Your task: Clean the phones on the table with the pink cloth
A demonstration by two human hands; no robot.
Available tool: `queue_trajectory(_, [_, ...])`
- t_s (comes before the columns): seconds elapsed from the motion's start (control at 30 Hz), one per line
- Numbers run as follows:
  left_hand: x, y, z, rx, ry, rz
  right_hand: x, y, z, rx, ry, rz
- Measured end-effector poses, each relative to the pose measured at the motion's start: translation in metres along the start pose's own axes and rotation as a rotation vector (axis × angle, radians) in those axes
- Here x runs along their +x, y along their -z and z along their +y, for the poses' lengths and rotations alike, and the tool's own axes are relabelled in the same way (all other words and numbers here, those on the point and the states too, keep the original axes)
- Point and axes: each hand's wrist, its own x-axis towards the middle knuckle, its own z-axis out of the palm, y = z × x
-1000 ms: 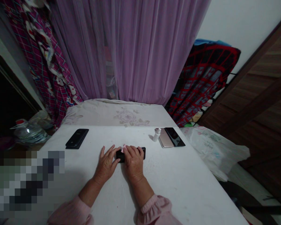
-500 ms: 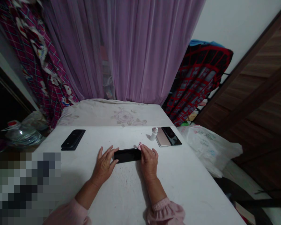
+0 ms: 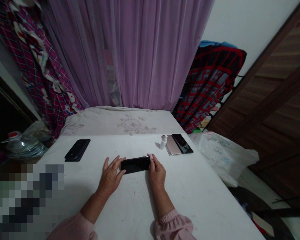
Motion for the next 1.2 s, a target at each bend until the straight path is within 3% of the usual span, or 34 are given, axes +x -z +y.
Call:
queue_trajectory(0.13, [0.0, 0.0, -0.001, -0.01, 0.002, -0.003, -0.001, 0.01, -0.011, 0.054, -0.115, -0.09])
queue_trajectory(0.3, [0.002, 0.001, -0.001, -0.009, 0.021, 0.031, 0.012, 0.015, -0.032, 0.27, -0.081, -0.153])
queue_trajectory(0.4, [0.002, -0.002, 0.002, 0.002, -0.005, 0.04, 0.029, 0.019, -0.048, 0.268, 0.079, -0.117])
queue_trajectory(0.53, [0.004, -0.006, 0.012, -0.004, -0.057, 0.005, 0.048, 0.028, -0.077, 0.081, 0.457, -0.188])
queue_trajectory(0.63, [0.009, -0.004, 0.02, -0.035, -0.052, -0.006, 0.048, 0.029, -0.096, -0.026, 0.704, -0.272])
queue_trajectory(0.73, [0.017, 0.003, 0.025, -0.068, 0.003, 0.046, 0.041, 0.025, -0.105, -0.048, 0.81, -0.359])
queue_trajectory(0.87, [0.028, 0.01, 0.027, -0.117, 0.056, 0.135, 0.039, 0.019, -0.107, -0.026, 0.825, -0.435])
queue_trajectory(1.03, [0.039, 0.014, 0.033, -0.15, 0.109, 0.154, 0.046, 0.018, -0.1, 0.046, 0.772, -0.453])
queue_trajectory(1.2, [0.05, 0.017, 0.036, -0.153, 0.112, 0.127, 0.045, 0.017, -0.087, 0.174, 0.605, -0.396])
